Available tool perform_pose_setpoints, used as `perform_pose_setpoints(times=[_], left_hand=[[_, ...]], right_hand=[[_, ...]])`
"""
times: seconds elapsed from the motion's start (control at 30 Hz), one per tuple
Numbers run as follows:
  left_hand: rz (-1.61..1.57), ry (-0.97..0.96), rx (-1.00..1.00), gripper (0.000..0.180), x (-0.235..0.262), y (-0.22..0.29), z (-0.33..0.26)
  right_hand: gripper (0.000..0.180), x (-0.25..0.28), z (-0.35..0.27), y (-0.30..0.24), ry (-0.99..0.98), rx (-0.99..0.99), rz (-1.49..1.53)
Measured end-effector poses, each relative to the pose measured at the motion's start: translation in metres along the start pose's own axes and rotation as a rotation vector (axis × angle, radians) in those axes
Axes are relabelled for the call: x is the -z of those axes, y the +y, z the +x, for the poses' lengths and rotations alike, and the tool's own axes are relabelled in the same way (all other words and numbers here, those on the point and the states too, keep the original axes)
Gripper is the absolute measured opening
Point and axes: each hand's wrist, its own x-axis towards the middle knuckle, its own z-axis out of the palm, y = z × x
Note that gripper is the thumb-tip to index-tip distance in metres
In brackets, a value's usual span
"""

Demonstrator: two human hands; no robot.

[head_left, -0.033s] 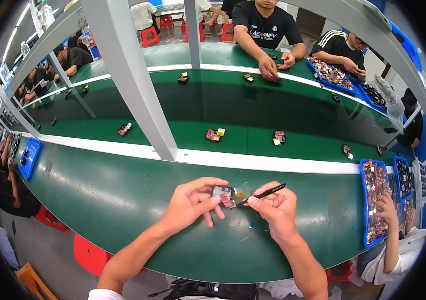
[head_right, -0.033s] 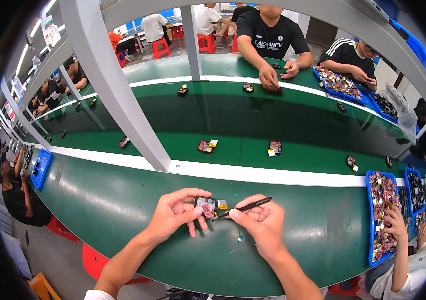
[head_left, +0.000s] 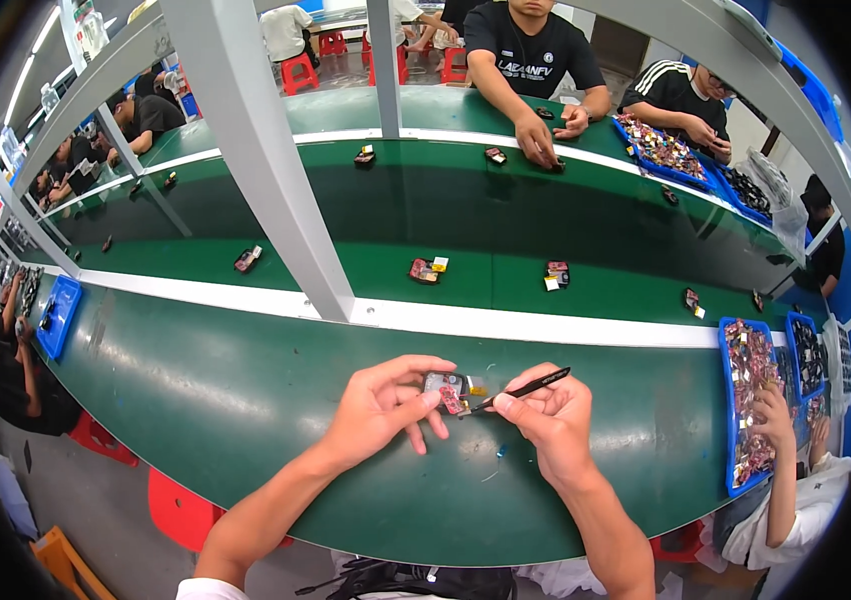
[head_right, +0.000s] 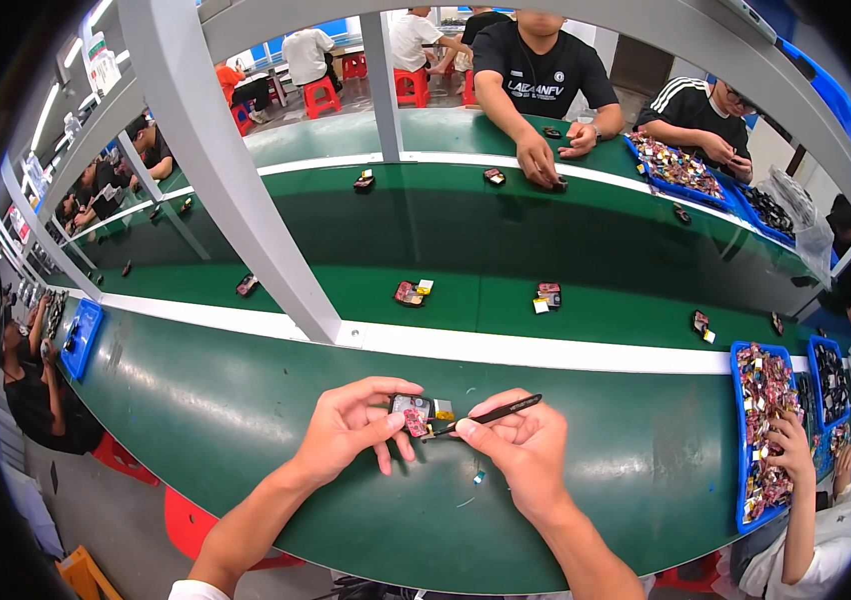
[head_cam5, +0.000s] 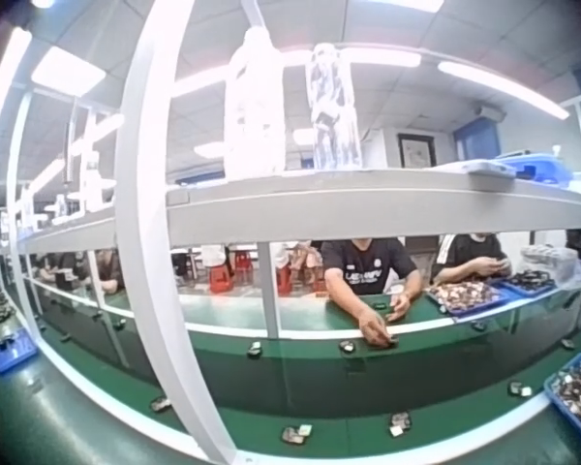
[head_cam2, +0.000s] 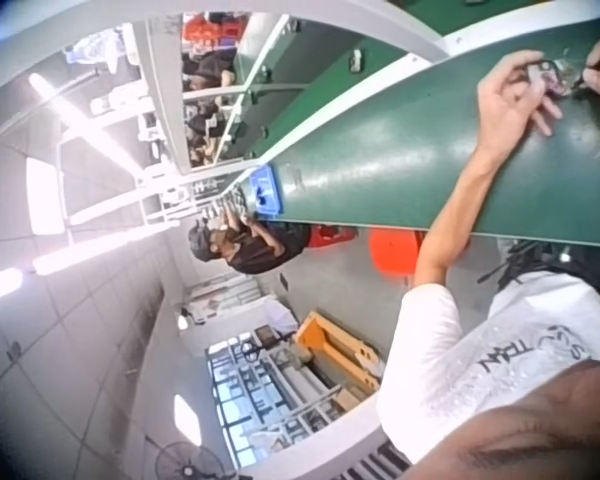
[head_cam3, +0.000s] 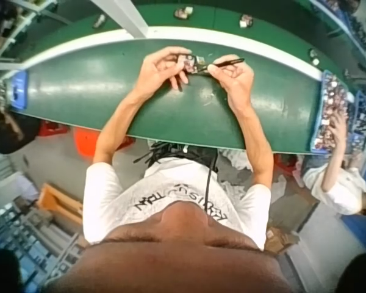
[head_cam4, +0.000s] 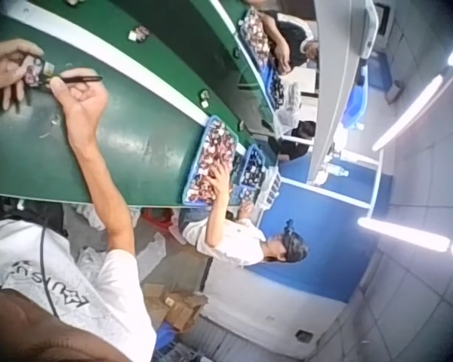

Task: Assemble small electronic circuit boards or components on a production line.

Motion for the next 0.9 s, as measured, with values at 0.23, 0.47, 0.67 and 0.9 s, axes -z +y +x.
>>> perform_pose_setpoints(times=[0.23,0.47,0.67,0.9], left_hand=[[-0.011,0.012,-0.034,0.034,-0.006,-0.004,0.002],[-0.041,-0.01,-0.086,0.035,-0.017,-0.008,0.005],[0.118,0.042,-0.117,0.034,-0.023,-0.02,0.005],[0.292,0.148,-0.198,0.021,-0.034,-0.028,0.008]], right_hand=[[0.017,0.001,-0.003,0.005,0.015,0.14,-0.043],[0.016,0.004,-0.004,0.005,0.044,0.191,-0.059],[0.016,0.008,-0.006,0.004,0.004,0.156,-0.033],[0.015,0.016,-0.007,0.004,-0.047,0.166,-0.066]])
